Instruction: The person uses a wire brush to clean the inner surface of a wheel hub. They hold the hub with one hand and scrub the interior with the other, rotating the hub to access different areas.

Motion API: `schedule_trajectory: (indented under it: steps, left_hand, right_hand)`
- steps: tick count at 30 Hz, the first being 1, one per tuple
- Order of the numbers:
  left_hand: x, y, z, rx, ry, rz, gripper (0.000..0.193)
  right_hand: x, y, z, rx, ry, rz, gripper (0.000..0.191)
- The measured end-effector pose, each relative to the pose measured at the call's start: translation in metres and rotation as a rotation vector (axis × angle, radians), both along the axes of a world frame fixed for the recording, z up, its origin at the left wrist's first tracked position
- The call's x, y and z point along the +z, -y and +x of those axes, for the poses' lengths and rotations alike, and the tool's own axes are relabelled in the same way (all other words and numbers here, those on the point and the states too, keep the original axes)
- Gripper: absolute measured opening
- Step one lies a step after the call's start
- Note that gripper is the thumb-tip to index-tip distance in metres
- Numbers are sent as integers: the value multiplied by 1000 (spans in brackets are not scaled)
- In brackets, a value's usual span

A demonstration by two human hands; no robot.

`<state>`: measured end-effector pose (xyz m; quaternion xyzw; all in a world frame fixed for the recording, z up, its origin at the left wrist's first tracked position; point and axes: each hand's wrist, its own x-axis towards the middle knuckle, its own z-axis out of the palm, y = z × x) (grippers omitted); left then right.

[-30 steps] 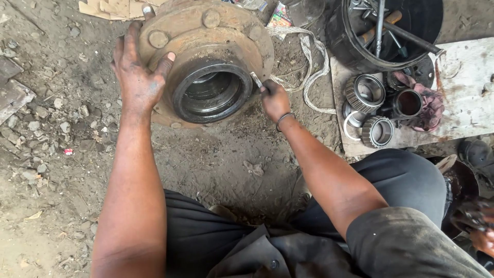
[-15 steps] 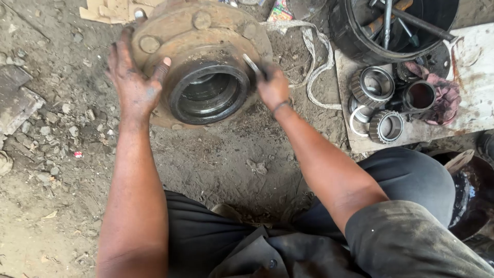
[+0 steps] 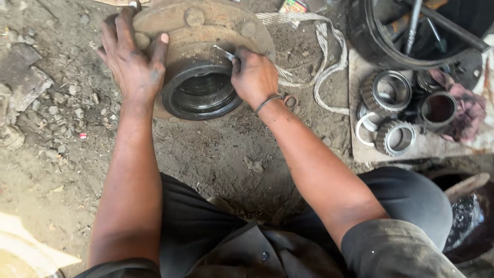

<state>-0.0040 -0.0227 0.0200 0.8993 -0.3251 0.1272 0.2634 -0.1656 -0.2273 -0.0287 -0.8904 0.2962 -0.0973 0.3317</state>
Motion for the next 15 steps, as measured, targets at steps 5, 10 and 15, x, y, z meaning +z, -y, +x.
schedule_trajectory:
  steps: [5, 10, 15]
  left_hand:
    - [14, 1, -7, 42, -24, 90, 68]
    - [21, -3, -16, 21, -141, 183, 73]
    - [19, 7, -19, 38, -111, 205, 75]
  right_hand:
    - [17, 21, -4, 53, 148, -91, 32]
    - [26, 15, 6, 145, -31, -103, 17]
    - [44, 36, 10, 315, 38, -163, 28]
